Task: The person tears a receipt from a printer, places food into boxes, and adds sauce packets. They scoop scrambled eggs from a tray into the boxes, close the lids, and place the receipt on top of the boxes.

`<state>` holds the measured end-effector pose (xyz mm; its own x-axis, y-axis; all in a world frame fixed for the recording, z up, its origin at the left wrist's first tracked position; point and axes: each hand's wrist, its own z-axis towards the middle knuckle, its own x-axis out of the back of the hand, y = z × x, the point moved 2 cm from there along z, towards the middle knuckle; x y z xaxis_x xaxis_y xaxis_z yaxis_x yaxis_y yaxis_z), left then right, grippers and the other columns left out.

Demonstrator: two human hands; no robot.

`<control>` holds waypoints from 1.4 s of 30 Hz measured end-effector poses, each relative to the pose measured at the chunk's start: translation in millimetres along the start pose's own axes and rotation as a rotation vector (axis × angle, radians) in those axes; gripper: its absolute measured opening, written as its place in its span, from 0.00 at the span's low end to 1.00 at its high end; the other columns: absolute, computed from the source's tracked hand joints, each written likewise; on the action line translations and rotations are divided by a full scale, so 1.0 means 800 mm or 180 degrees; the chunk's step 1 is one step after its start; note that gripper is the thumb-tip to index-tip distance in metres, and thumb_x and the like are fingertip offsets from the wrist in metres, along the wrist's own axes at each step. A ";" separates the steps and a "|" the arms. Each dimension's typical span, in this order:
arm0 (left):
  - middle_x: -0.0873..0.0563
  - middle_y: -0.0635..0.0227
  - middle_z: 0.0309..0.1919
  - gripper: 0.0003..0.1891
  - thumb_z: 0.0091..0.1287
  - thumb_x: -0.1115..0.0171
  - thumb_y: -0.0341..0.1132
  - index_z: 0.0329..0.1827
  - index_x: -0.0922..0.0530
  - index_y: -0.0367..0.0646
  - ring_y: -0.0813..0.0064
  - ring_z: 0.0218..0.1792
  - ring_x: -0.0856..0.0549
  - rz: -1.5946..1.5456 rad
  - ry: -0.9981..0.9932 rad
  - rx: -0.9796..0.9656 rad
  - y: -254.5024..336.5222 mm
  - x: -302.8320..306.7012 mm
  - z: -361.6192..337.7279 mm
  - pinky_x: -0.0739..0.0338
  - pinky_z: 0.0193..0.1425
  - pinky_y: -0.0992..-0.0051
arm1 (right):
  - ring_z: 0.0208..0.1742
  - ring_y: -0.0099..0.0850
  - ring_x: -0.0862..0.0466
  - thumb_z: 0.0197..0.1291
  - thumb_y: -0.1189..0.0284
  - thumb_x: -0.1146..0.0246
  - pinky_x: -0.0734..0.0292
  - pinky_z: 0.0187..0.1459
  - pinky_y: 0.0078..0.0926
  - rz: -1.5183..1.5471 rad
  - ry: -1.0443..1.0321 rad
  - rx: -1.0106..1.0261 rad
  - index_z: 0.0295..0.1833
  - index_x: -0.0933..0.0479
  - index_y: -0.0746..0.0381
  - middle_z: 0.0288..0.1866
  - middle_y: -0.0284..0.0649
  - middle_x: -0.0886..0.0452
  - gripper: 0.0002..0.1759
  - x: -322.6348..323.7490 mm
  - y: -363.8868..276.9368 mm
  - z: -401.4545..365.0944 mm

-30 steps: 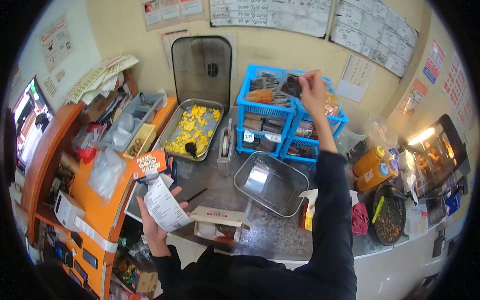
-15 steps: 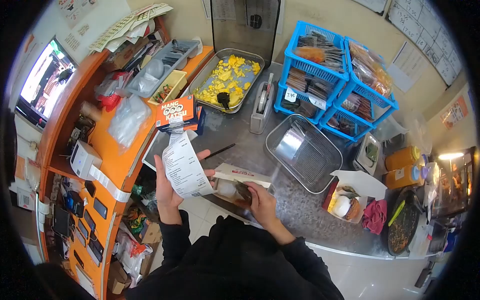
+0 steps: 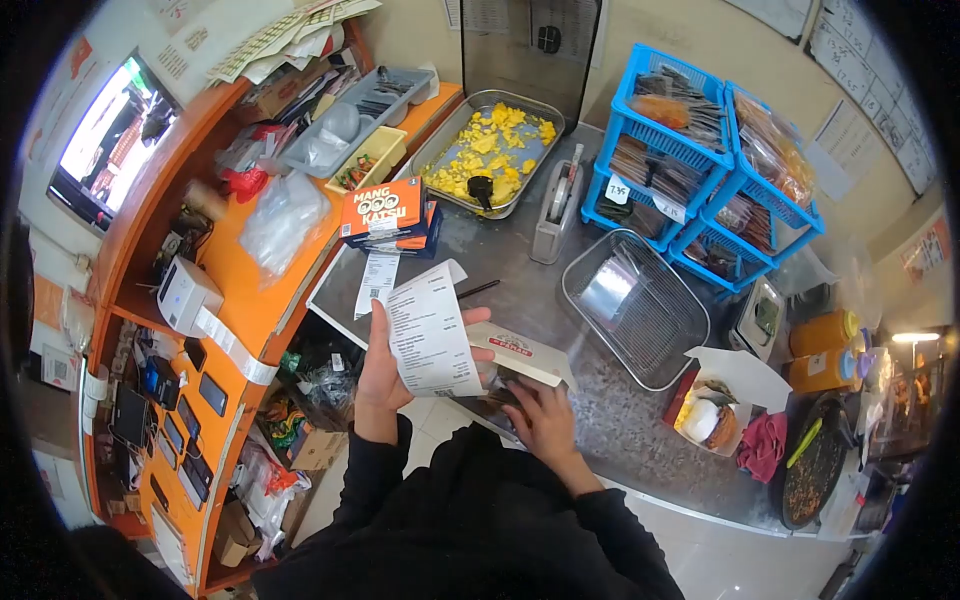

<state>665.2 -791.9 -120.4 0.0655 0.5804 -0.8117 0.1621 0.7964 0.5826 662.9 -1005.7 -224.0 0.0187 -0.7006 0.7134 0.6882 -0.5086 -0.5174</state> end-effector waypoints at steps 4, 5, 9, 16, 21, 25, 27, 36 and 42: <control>0.36 0.43 0.70 0.46 0.65 0.76 0.74 0.77 0.51 0.50 0.37 0.58 0.22 0.0045 -0.0189 0.0015 0.001 -0.005 -0.001 0.23 0.56 0.44 | 0.43 0.52 0.23 0.60 0.70 0.37 0.25 0.41 0.43 -0.0138 0.0329 -0.0889 0.55 0.27 0.67 0.48 0.53 0.24 0.19 0.000 0.026 -0.041; 0.36 0.43 0.70 0.46 0.65 0.76 0.74 0.77 0.52 0.49 0.39 0.58 0.22 0.0037 -0.0268 0.0033 0.002 -0.007 -0.001 0.22 0.57 0.47 | 0.43 0.53 0.23 0.62 0.70 0.38 0.26 0.41 0.45 0.0006 0.0260 -0.1192 0.55 0.29 0.68 0.48 0.55 0.25 0.19 -0.003 0.029 -0.043; 0.35 0.43 0.70 0.45 0.66 0.76 0.72 0.77 0.51 0.49 0.39 0.59 0.22 -0.0013 -0.0316 0.0033 0.000 -0.004 0.002 0.22 0.57 0.48 | 0.44 0.60 0.22 0.65 0.68 0.41 0.27 0.41 0.51 0.0203 -0.0010 -0.1761 0.57 0.36 0.69 0.48 0.62 0.26 0.21 -0.031 0.045 -0.049; 0.35 0.40 0.69 0.38 0.72 0.65 0.63 0.75 0.48 0.42 0.34 0.57 0.23 0.0486 -0.0187 0.0080 0.004 -0.003 0.007 0.22 0.56 0.45 | 0.31 0.58 0.18 0.64 0.74 0.45 0.24 0.34 0.50 0.0323 -0.0023 -0.1923 0.46 0.29 0.73 0.31 0.60 0.20 0.11 -0.046 0.078 -0.049; 0.30 0.41 0.65 0.33 0.71 0.44 0.43 0.73 0.45 0.38 0.40 0.54 0.19 0.0929 0.0345 0.0067 0.011 0.057 0.014 0.24 0.59 0.47 | 0.25 0.44 0.14 0.65 0.81 0.51 0.18 0.29 0.37 0.1215 -0.0078 -0.2808 0.61 0.32 0.72 0.31 0.56 0.19 0.19 -0.017 0.070 -0.047; 0.21 0.42 0.56 0.42 0.62 0.32 0.35 0.74 0.49 0.37 0.49 0.52 0.16 0.4101 0.1228 -0.0957 -0.040 0.270 0.042 0.22 0.56 0.56 | 0.25 0.40 0.13 0.67 0.84 0.56 0.16 0.25 0.31 0.1871 0.0205 -0.3225 0.67 0.37 0.71 0.34 0.52 0.19 0.22 -0.015 0.092 -0.078; 0.18 0.41 0.49 0.49 0.58 0.28 0.36 0.75 0.53 0.38 0.48 0.49 0.16 0.5472 0.1553 -0.0992 -0.064 0.298 0.034 0.21 0.51 0.57 | 0.25 0.41 0.13 0.67 0.84 0.56 0.15 0.25 0.30 0.2019 0.0386 -0.3343 0.71 0.40 0.69 0.36 0.51 0.21 0.26 -0.011 0.092 -0.078; 0.14 0.43 0.33 0.60 0.51 0.24 0.42 0.77 0.65 0.51 0.40 0.37 0.15 0.5406 0.1609 0.0254 -0.162 0.200 0.008 0.22 0.41 0.50 | 0.25 0.38 0.14 0.69 0.83 0.56 0.15 0.26 0.29 0.2395 0.0586 -0.3357 0.74 0.43 0.66 0.36 0.48 0.23 0.27 -0.037 0.110 -0.059; 0.15 0.47 0.40 0.58 0.48 0.22 0.43 0.75 0.57 0.44 0.46 0.38 0.14 0.5429 0.2077 0.0881 -0.173 0.170 0.003 0.21 0.42 0.57 | 0.23 0.35 0.14 0.69 0.79 0.51 0.16 0.24 0.28 0.2124 0.0519 -0.3051 0.62 0.33 0.72 0.29 0.48 0.18 0.18 -0.032 0.125 -0.023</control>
<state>653.9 -823.7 -311.9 -0.0223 0.6474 0.7618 0.4786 -0.6621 0.5766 718.3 -1047.8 -302.7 0.0278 -0.9906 0.1340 -0.2501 -0.1367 -0.9585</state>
